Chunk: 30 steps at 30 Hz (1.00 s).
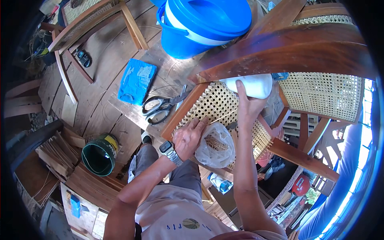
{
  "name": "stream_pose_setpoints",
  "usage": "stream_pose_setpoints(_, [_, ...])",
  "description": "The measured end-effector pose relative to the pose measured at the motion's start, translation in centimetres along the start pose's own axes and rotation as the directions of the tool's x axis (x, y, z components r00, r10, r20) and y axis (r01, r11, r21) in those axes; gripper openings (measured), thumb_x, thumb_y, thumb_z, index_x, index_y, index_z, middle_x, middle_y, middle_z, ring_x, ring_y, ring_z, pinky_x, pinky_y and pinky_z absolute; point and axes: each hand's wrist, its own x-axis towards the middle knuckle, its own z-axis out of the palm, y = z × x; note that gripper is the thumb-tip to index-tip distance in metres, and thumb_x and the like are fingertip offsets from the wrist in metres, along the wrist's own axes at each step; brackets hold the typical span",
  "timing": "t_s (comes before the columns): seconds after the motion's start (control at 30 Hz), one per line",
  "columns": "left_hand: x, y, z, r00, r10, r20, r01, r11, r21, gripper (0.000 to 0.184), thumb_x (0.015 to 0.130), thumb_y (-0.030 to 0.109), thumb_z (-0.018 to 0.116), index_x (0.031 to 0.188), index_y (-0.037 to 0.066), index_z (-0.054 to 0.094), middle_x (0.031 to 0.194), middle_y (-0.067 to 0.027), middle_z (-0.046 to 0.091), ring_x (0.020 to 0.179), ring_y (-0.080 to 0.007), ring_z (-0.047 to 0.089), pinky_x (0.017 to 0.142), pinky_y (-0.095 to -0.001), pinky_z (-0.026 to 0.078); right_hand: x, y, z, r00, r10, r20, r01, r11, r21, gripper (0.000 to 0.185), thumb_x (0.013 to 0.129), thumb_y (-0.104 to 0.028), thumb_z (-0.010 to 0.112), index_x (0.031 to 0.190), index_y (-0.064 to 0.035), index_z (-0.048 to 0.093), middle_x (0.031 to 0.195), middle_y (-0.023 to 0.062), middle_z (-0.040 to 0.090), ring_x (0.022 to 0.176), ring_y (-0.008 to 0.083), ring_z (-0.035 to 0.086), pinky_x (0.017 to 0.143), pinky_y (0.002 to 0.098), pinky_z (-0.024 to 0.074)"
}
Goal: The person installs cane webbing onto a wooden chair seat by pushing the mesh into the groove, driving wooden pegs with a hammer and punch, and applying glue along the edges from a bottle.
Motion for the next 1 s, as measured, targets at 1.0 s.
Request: stream_pose_setpoints(1.0, [-5.5, 22.6, -25.8, 0.967, 0.232, 0.102, -0.002, 0.410, -0.912, 0.023, 0.097, 0.018, 0.060, 0.106, -0.003, 0.066, 0.092, -0.0088, 0.059, 0.074, -0.0121, 0.052, 0.065, -0.0244, 0.039, -13.5, -2.5, -17.1, 0.569, 0.808, 0.149, -0.481, 0.180, 0.858, 0.047, 0.098, -0.048, 0.053, 0.123, -0.0091, 0.058, 0.110, 0.0121, 0.067, 0.093, 0.0268, 0.068, 0.067, 0.0382, 0.0625])
